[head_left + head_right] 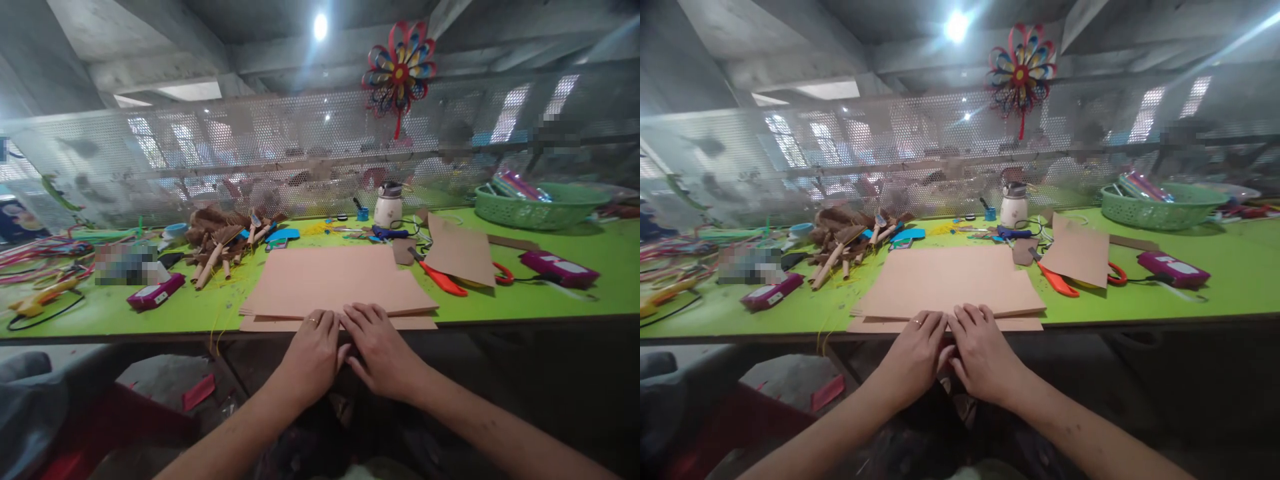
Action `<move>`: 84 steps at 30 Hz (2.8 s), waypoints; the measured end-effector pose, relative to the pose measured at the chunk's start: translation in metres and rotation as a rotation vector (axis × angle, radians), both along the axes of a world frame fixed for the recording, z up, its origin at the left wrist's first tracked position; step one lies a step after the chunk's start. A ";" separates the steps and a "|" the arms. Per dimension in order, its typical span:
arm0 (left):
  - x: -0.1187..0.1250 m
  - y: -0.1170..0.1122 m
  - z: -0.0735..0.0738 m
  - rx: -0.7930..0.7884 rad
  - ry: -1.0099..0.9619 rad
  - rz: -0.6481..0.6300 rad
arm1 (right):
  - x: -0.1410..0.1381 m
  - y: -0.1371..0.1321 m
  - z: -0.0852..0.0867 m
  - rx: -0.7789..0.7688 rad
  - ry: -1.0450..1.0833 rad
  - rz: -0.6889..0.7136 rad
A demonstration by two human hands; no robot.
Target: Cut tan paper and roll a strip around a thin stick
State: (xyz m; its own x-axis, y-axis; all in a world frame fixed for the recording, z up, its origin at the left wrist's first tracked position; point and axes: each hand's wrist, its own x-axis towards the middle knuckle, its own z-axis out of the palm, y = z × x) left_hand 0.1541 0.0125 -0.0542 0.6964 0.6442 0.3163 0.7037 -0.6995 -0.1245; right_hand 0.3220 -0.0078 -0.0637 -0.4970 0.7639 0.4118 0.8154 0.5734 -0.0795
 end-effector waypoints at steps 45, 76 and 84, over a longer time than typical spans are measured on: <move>0.001 0.012 -0.010 0.238 0.002 -0.021 | 0.091 -0.016 -0.011 0.097 -0.179 -0.211; 0.001 -0.002 -0.006 0.045 0.021 0.009 | 0.014 -0.009 -0.013 0.161 -0.023 -0.027; -0.012 -0.003 -0.016 0.055 -0.021 -0.021 | 0.012 0.007 -0.035 0.241 -0.015 -0.049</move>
